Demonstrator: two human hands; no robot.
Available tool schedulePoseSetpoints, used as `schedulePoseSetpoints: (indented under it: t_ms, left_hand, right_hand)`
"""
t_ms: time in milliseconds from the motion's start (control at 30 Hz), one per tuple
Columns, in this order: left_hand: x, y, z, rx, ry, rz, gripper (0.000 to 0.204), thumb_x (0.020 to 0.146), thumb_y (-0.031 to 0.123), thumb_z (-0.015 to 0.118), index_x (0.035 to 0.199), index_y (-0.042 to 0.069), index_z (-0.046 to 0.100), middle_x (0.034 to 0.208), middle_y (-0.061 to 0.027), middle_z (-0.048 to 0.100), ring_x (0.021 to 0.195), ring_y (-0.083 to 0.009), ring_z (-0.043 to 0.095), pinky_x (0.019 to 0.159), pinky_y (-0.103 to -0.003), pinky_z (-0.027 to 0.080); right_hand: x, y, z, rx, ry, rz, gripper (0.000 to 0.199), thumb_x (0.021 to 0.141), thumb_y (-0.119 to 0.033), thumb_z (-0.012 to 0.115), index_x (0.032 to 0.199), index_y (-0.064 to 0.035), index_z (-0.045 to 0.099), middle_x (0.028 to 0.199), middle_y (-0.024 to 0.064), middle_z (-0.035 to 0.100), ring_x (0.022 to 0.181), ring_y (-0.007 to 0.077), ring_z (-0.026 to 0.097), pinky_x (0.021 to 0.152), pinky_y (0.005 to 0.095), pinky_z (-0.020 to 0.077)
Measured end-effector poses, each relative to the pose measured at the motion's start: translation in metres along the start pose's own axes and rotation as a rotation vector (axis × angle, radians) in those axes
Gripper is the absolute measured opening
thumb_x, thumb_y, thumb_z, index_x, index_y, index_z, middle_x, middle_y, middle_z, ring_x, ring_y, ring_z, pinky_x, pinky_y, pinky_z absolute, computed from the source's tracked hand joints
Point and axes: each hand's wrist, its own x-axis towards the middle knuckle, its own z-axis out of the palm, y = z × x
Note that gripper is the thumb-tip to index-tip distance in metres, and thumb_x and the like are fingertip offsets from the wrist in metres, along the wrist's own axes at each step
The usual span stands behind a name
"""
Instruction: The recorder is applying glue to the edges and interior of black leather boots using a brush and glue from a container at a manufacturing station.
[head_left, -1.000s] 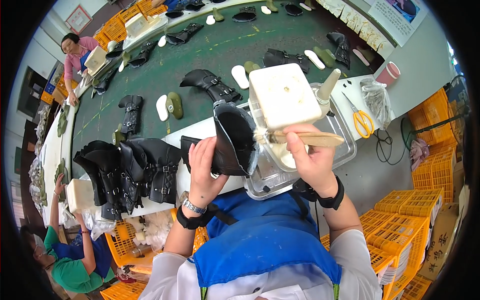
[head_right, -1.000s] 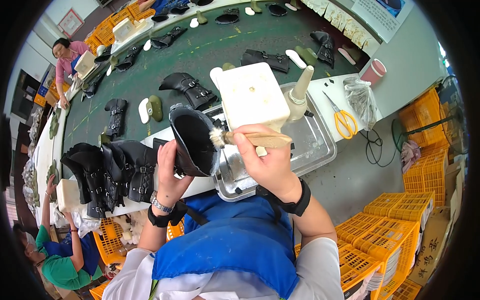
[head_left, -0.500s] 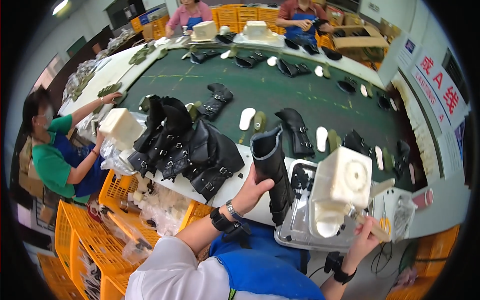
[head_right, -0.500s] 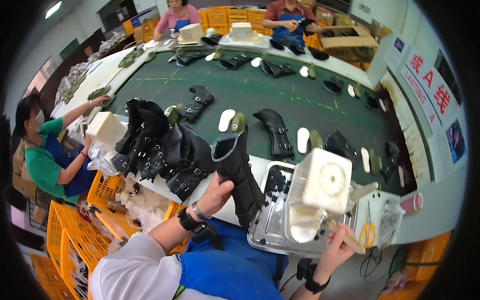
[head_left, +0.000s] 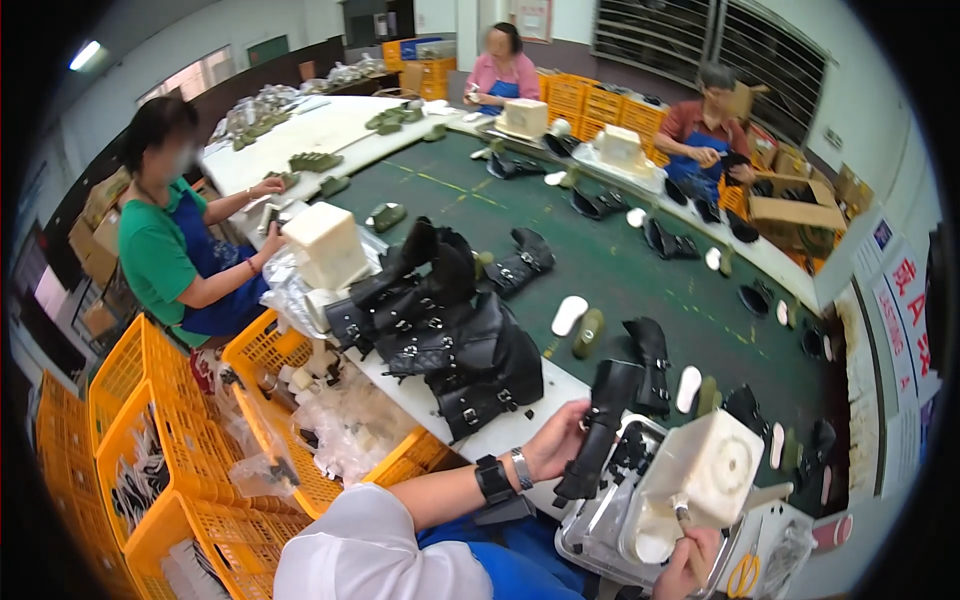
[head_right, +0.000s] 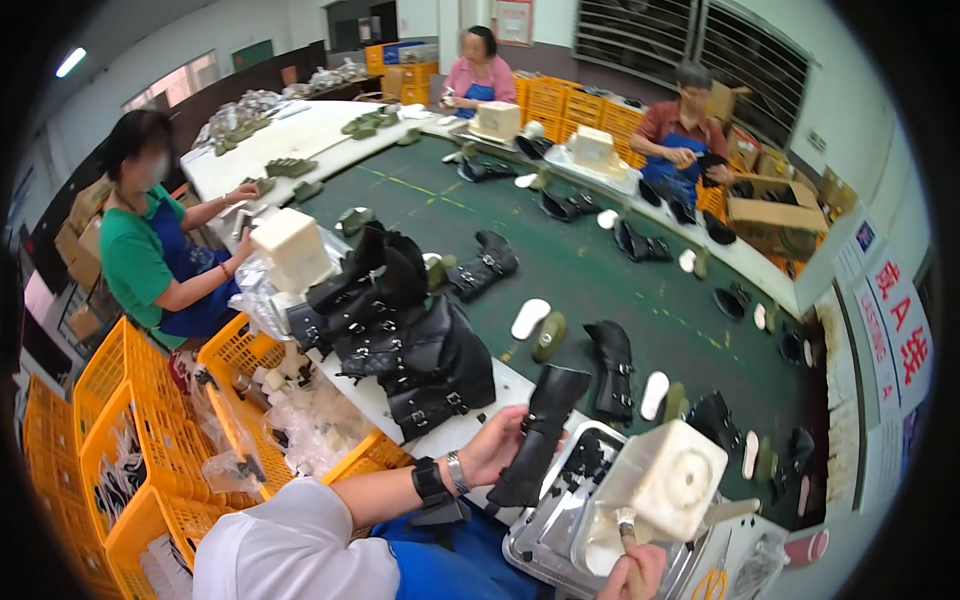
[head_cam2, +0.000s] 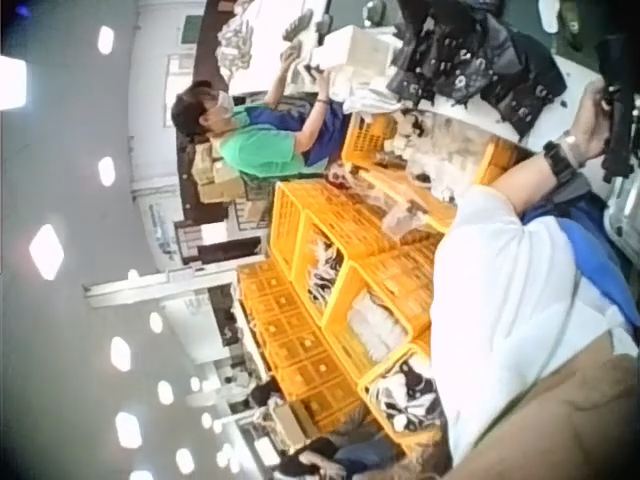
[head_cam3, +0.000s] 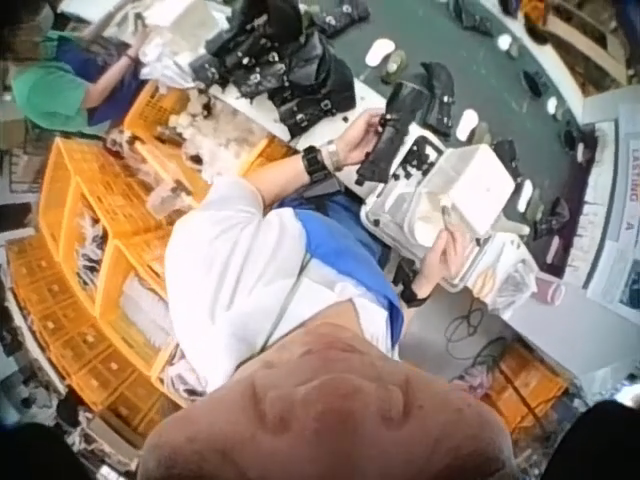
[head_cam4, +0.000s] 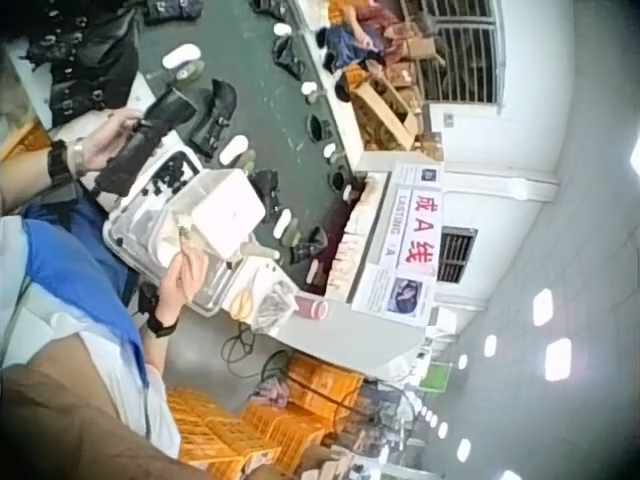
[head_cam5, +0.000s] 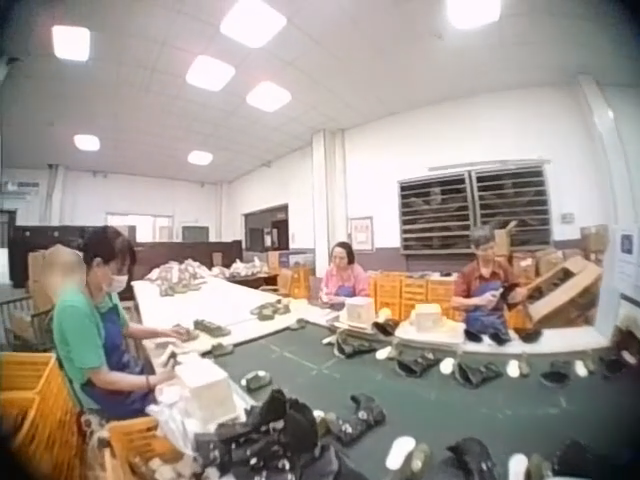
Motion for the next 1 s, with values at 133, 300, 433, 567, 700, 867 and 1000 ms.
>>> schedulePoseSetpoints:
  t_ms: [133,300,433,567,700,867,1000]
  left_hand:
    - [-0.002,-0.003,-0.005,-0.081,0.023,0.107,0.036,0.088,0.027,0.047,0.119,0.009,0.043,0.110,-0.0061,0.053,0.096,-0.0187,0.055,0.086,-0.033,0.044]
    - [-0.002,0.005,0.002,0.033,0.207,0.227,0.042,0.087,0.025,0.055,0.120,0.013,0.033,0.108,-0.0030,0.052,0.094,-0.0141,0.053,0.081,-0.031,0.045]
    - [-0.004,0.007,0.015,0.118,0.226,0.304,0.048,0.085,0.024,0.058,0.121,0.014,0.028,0.105,-0.0063,0.052,0.093,-0.0129,0.052,0.082,-0.029,0.043]
    - [-0.001,-0.004,0.026,0.209,0.248,0.383,0.053,0.083,0.019,0.061,0.121,0.011,0.025,0.106,-0.0080,0.051,0.095,-0.0131,0.049,0.082,-0.029,0.042]
    - [0.003,-0.019,0.029,0.534,0.194,0.490,0.058,0.078,0.014,0.065,0.120,0.009,0.025,0.107,-0.0090,0.049,0.095,-0.0132,0.048,0.083,-0.029,0.042]
    - [-0.005,-0.020,0.037,0.842,0.074,0.573,0.070,0.074,0.016,0.068,0.128,0.008,0.024,0.115,-0.0123,0.044,0.106,-0.0194,0.046,0.092,-0.033,0.037]
    - [-0.011,0.001,0.040,1.266,-0.112,0.708,0.069,0.075,0.019,0.067,0.131,0.006,0.028,0.114,-0.0096,0.048,0.101,-0.0183,0.049,0.090,-0.031,0.039]
  right_hand:
    - [0.003,-0.005,0.019,0.065,-0.126,0.051,0.022,0.082,-0.005,0.052,0.104,-0.0016,0.058,0.070,0.0088,0.055,0.067,0.0225,0.054,0.073,0.0330,0.0421]
    - [0.013,-0.012,0.053,-0.037,-0.209,-0.049,0.011,0.085,-0.004,0.045,0.093,-0.0002,0.052,0.084,0.0085,0.050,0.078,0.0128,0.050,0.068,0.0242,0.0390]
    - [0.012,-0.021,0.069,0.346,-0.296,0.384,0.027,0.089,-0.011,0.043,0.110,0.0042,0.050,0.068,0.0055,0.052,0.057,0.0113,0.046,0.057,0.0261,0.0407]
    - [0.011,-0.022,0.076,0.446,-0.500,0.543,0.036,0.089,-0.012,0.043,0.121,0.0043,0.045,0.066,0.0051,0.051,0.060,0.0111,0.048,0.058,0.0246,0.0403]
    - [0.006,-0.022,0.082,0.375,-0.481,0.600,0.033,0.091,-0.013,0.044,0.119,0.0047,0.046,0.068,0.0057,0.052,0.060,0.0105,0.049,0.056,0.0230,0.0406]
    - [0.014,-0.023,0.081,0.416,-0.545,0.607,0.024,0.091,-0.014,0.044,0.102,0.0068,0.048,0.075,0.0059,0.054,0.060,0.0102,0.051,0.056,0.0239,0.0423]
    - [0.010,-0.017,0.083,0.612,-0.479,0.726,0.020,0.092,-0.015,0.044,0.092,0.0040,0.049,0.077,0.0060,0.055,0.061,0.0107,0.053,0.056,0.0238,0.0438]
